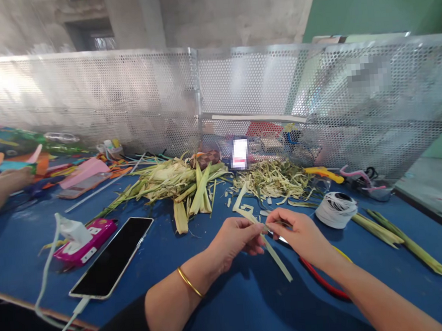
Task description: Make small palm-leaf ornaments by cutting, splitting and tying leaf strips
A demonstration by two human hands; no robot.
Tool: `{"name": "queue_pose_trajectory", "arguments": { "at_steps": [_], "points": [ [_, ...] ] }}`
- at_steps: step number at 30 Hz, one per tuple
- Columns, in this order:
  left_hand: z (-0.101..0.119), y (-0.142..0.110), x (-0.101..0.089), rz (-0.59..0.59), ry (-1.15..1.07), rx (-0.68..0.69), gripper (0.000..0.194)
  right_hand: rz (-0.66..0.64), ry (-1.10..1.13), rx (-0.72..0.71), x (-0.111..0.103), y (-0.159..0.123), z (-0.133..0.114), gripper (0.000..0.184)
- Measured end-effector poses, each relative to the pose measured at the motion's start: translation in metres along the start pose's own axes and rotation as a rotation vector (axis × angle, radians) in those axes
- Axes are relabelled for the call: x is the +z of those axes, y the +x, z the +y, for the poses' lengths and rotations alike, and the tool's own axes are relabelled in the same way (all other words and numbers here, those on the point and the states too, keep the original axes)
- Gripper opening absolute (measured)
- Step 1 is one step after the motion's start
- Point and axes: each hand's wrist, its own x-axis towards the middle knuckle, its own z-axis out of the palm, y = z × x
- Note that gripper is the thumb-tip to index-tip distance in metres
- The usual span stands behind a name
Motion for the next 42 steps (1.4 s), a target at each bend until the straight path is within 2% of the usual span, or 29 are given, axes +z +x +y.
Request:
{"name": "queue_pose_trajectory", "arguments": {
  "at_steps": [4,8,12,15,17,22,24,28,31,36,42],
  "points": [
    [0.005,-0.003,0.003,0.002,0.069,-0.005,0.022,-0.011,-0.097,-0.003,-0.006,0.003,0.002,0.026],
    [0.005,-0.006,0.007,-0.056,0.172,0.006,0.02,0.024,-0.054,0.119,-0.005,0.006,0.002,0.044],
    [-0.002,-0.007,0.013,-0.149,0.268,-0.042,0.018,-0.056,0.214,0.191,0.009,0.003,-0.001,0.031],
    [-0.006,-0.006,0.017,-0.153,0.255,-0.072,0.021,0.033,0.35,0.194,0.015,0.001,-0.005,0.026],
    [-0.006,-0.006,0.019,-0.124,0.218,-0.079,0.026,0.118,0.345,0.152,0.014,-0.002,-0.008,0.026],
    [-0.005,-0.004,0.016,0.008,0.034,-0.072,0.034,0.397,0.02,-0.084,0.004,-0.013,-0.019,0.019],
    [-0.006,-0.002,0.014,0.077,-0.066,-0.071,0.03,0.454,-0.181,-0.223,0.006,-0.019,-0.022,0.015],
    [-0.009,0.003,0.01,0.154,-0.293,-0.081,0.026,0.443,-0.582,-0.504,0.02,-0.028,-0.022,0.013],
    [-0.008,0.002,0.01,0.134,-0.418,-0.065,0.027,0.425,-0.715,-0.624,0.031,-0.029,-0.017,0.015],
    [-0.001,-0.002,0.01,0.118,-0.41,-0.067,0.01,0.504,-0.712,-0.614,0.032,-0.024,-0.011,0.011],
    [0.002,-0.003,0.006,0.081,-0.496,-0.065,0.018,0.448,-0.629,-0.528,0.026,-0.02,-0.008,0.009]
  ]
}}
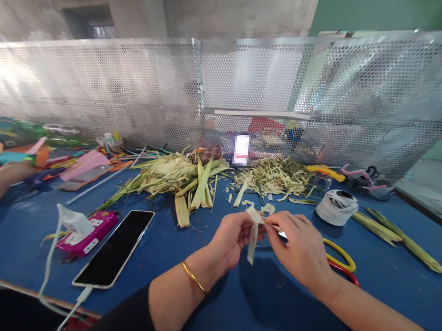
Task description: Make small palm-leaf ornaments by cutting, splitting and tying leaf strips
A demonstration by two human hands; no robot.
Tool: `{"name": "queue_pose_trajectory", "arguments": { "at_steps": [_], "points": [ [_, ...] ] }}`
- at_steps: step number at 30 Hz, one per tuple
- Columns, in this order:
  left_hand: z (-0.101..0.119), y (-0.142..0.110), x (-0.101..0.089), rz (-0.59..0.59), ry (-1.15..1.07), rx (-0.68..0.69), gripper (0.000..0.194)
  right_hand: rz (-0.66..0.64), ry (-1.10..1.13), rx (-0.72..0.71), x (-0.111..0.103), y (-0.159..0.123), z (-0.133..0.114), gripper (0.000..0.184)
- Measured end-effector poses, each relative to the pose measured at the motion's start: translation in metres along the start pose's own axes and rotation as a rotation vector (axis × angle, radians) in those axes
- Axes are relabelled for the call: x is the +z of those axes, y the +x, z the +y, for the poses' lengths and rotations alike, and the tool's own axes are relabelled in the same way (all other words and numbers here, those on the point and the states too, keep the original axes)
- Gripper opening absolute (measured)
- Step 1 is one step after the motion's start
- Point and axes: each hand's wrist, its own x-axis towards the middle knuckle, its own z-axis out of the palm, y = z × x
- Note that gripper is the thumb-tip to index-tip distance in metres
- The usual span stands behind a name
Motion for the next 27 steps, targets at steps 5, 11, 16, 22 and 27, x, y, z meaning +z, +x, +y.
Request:
{"name": "queue_pose_trajectory", "arguments": {
  "at_steps": [5,11,16,22,27],
  "points": [
    [0.001,-0.002,0.0,0.0,0.023,0.029,0.013,-0.048,0.025,-0.008,0.002,-0.001,0.003,0.009],
    [-0.004,0.002,-0.004,0.026,0.025,0.061,0.02,-0.041,-0.145,-0.358,0.001,0.002,-0.001,0.022],
    [-0.009,0.005,-0.007,-0.025,0.035,0.068,0.028,-0.162,-0.295,-0.635,0.004,-0.001,-0.006,0.028],
    [-0.008,0.003,-0.004,-0.025,0.12,0.1,0.032,-0.002,0.105,-0.094,0.007,-0.001,0.003,0.02],
    [-0.005,-0.001,-0.001,-0.019,0.241,0.137,0.03,-0.118,0.373,0.511,0.012,0.003,0.013,0.024]
  ]
}}
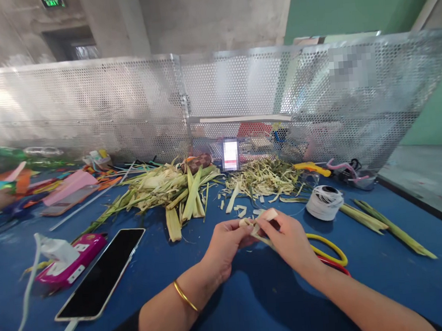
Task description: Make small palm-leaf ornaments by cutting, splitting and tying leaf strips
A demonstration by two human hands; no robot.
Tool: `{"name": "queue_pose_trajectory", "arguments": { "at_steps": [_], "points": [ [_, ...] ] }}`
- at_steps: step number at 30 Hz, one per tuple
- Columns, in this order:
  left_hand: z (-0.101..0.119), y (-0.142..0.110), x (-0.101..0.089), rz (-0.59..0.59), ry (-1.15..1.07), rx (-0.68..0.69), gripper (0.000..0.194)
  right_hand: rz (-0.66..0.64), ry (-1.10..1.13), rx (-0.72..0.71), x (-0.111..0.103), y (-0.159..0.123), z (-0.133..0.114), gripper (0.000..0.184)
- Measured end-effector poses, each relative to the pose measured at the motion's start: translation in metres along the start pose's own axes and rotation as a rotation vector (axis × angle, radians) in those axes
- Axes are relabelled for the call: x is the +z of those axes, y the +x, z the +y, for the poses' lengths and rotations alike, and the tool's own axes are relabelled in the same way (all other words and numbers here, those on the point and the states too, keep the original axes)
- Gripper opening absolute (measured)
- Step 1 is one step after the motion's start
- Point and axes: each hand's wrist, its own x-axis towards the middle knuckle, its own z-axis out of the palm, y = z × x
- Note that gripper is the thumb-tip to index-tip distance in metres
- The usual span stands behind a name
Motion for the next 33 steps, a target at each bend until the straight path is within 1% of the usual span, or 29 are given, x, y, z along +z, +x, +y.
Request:
{"name": "queue_pose_trajectory", "arguments": {
  "at_steps": [2,4,6,8,12,14,16,19,21,22,23,24,25,26,27,28,29,31,32,33],
  "points": [
    [0.0,0.0,0.0,-0.021,0.015,-0.004,0.031,-0.033,-0.036,0.067,0.001,0.001,0.002,0.026],
    [-0.002,0.001,0.0,-0.031,0.032,-0.011,0.032,-0.026,-0.059,0.077,0.003,0.002,0.003,0.027],
    [-0.004,0.003,0.0,-0.019,0.045,-0.007,0.032,-0.016,-0.017,0.093,0.004,0.002,0.002,0.026],
    [-0.005,0.004,-0.001,0.007,0.063,0.012,0.03,-0.042,0.109,0.176,0.005,0.003,0.001,0.026],
    [-0.006,0.007,-0.003,0.055,0.159,0.111,0.03,-0.178,0.556,0.509,0.006,0.004,-0.005,0.02],
    [-0.006,0.009,-0.004,0.081,0.207,0.149,0.029,-0.193,0.698,0.612,0.005,0.004,-0.01,0.017],
    [-0.007,0.011,-0.005,0.1,0.218,0.151,0.03,-0.184,0.764,0.659,0.005,0.004,-0.012,0.016],
    [-0.007,0.012,-0.006,0.109,0.165,0.12,0.034,-0.189,0.808,0.677,0.006,0.004,-0.01,0.018],
    [-0.006,0.012,-0.007,0.116,0.104,0.089,0.033,-0.218,0.705,0.659,0.005,0.005,-0.004,0.023],
    [-0.006,0.012,-0.007,0.126,0.066,0.065,0.031,-0.255,0.585,0.609,0.003,0.005,-0.001,0.028],
    [-0.005,0.013,-0.008,0.142,0.028,0.038,0.029,-0.292,0.425,0.525,0.0,0.005,0.002,0.035],
    [-0.004,0.013,-0.008,0.165,-0.007,0.012,0.027,-0.345,0.233,0.388,-0.004,0.005,0.003,0.041],
    [-0.003,0.013,-0.009,0.186,-0.038,-0.009,0.024,-0.361,0.032,0.202,-0.009,0.005,0.004,0.042],
    [-0.003,0.013,-0.009,0.203,-0.063,-0.022,0.022,-0.345,-0.137,0.028,-0.014,0.004,0.004,0.039],
    [-0.002,0.013,-0.009,0.216,-0.079,-0.027,0.02,-0.334,-0.248,-0.105,-0.018,0.004,0.003,0.03],
    [-0.002,0.014,-0.009,0.224,-0.089,-0.027,0.019,-0.322,-0.318,-0.241,-0.022,0.003,0.002,0.018],
    [-0.003,0.014,-0.01,0.226,-0.095,-0.024,0.019,-0.307,-0.376,-0.375,-0.025,0.002,0.0,0.014],
    [-0.004,0.014,-0.009,0.207,-0.094,-0.017,0.023,-0.28,-0.461,-0.631,-0.028,0.002,-0.003,0.021],
    [-0.005,0.014,-0.009,0.191,-0.081,-0.007,0.025,-0.259,-0.491,-0.738,-0.028,0.002,-0.004,0.022],
    [-0.006,0.014,-0.009,0.174,-0.058,0.012,0.028,-0.24,-0.501,-0.815,-0.027,0.002,-0.005,0.023]
  ]
}}
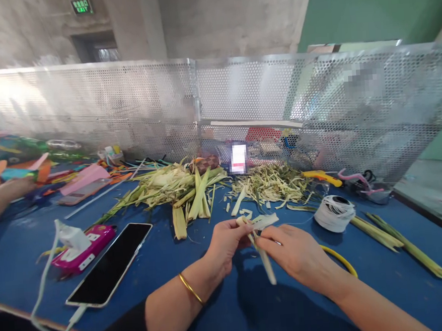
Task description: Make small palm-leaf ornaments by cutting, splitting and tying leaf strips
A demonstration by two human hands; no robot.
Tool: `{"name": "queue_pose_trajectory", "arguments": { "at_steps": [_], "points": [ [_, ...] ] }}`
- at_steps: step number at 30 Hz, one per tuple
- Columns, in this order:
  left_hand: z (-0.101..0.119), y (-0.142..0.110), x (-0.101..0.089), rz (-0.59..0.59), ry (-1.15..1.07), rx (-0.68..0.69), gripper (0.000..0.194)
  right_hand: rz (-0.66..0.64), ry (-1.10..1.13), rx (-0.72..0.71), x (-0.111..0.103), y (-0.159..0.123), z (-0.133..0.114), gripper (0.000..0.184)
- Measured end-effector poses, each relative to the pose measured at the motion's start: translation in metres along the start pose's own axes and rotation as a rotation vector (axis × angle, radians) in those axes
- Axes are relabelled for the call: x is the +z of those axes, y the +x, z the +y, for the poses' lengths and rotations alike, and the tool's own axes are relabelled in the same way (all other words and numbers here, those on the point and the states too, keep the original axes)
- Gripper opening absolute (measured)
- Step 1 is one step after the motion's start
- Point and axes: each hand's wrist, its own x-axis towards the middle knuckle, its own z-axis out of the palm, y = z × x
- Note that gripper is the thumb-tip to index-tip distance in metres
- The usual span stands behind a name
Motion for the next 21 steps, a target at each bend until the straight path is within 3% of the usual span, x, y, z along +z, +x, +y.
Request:
{"name": "queue_pose_trajectory", "arguments": {
  "at_steps": [3,8,13,16,21],
  "points": [
    [-0.001,-0.002,0.002,-0.048,0.102,0.096,0.031,0.095,0.082,0.001,0.001,0.002,0.001,0.024],
    [0.001,-0.007,0.005,-0.144,0.236,0.181,0.023,0.222,0.376,0.331,0.004,0.002,0.003,0.017],
    [0.003,-0.012,0.008,-0.283,0.334,0.078,0.012,0.081,0.386,0.642,0.011,0.001,0.005,0.025],
    [0.006,-0.015,0.007,-0.332,0.307,0.017,0.017,-0.003,0.346,0.695,0.014,0.0,0.004,0.025],
    [0.005,-0.016,0.008,-0.367,0.292,-0.029,0.025,-0.014,0.379,0.732,0.018,0.001,0.002,0.023]
  ]
}}
